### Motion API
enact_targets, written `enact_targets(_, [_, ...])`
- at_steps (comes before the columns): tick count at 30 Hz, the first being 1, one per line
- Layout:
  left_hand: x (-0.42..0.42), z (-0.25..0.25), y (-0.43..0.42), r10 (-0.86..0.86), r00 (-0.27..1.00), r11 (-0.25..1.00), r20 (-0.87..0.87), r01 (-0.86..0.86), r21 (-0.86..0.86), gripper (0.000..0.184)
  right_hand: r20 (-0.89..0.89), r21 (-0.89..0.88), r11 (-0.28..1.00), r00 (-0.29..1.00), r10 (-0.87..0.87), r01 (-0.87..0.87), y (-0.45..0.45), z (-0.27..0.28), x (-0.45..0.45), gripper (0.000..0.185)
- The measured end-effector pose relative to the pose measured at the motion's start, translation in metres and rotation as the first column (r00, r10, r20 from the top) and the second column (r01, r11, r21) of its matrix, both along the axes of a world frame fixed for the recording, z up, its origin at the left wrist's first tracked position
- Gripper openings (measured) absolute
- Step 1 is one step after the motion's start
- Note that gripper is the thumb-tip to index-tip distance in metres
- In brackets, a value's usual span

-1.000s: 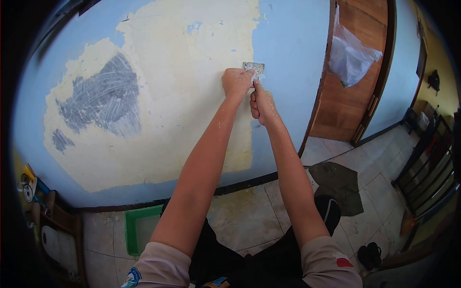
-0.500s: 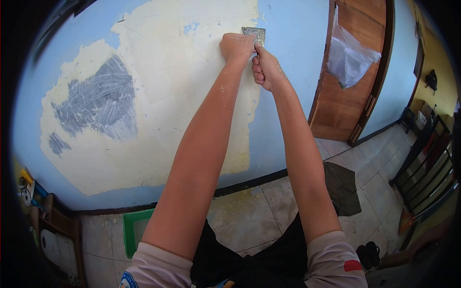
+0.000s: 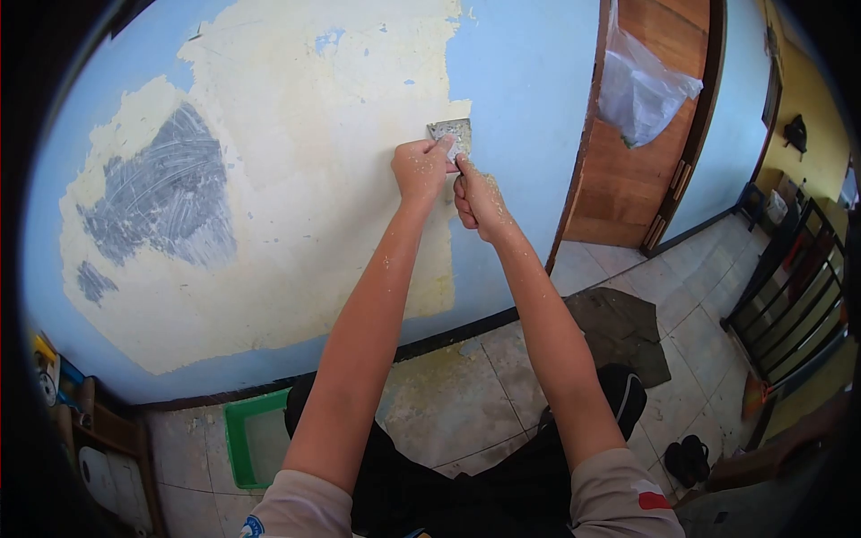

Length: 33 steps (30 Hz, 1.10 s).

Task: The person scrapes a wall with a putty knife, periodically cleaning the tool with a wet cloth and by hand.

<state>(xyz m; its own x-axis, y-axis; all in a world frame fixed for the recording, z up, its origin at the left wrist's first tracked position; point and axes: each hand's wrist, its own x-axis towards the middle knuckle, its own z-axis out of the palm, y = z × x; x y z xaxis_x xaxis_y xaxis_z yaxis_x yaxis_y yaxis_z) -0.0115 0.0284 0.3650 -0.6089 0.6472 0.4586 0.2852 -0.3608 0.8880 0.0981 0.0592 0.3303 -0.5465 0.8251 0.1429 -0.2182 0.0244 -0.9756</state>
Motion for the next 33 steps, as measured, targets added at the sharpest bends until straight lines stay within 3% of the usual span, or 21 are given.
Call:
enact_targets(5, [-0.002,0.036,0.009,0.153,0.980,0.988,-0.131,-0.146,0.055,0.027,-0.028,-0.055,0.996,0.997,0.072,-0.073,0.006,0.043,-0.006,0.053])
enact_targets(8, [0.000,0.055,0.009,0.111,0.992,0.993,-0.067,-0.107,0.058,0.028,-0.063,-0.044,0.997,0.996,0.065,-0.067,0.006,0.057,-0.006,0.052])
enact_targets(13, [0.003,0.021,0.006,0.070,0.997,0.997,-0.019,-0.070,0.022,0.029,-0.015,-0.100,0.994,0.999,0.029,-0.030,-0.005,0.030,0.000,0.053])
enact_targets(18, [0.000,0.037,0.013,0.075,0.997,0.997,-0.006,-0.075,0.007,0.029,-0.015,-0.133,0.987,0.996,0.093,-0.094,-0.003,0.046,0.003,0.051])
enact_targets(25, [-0.003,0.026,0.011,0.073,0.997,0.995,-0.004,-0.073,0.067,0.029,-0.006,-0.117,0.992,0.999,0.049,-0.049,-0.007,0.037,-0.005,0.052])
enact_targets(30, [-0.003,0.028,0.016,0.184,0.977,0.983,-0.108,-0.181,0.039,0.030,-0.108,-0.138,0.986,0.991,0.075,-0.090,-0.004,0.034,-0.010,0.053])
enact_targets(33, [-0.005,0.030,0.020,0.137,0.983,0.991,-0.122,-0.137,0.008,0.031,-0.045,-0.140,0.986,0.996,0.083,-0.089,-0.001,0.038,-0.005,0.053])
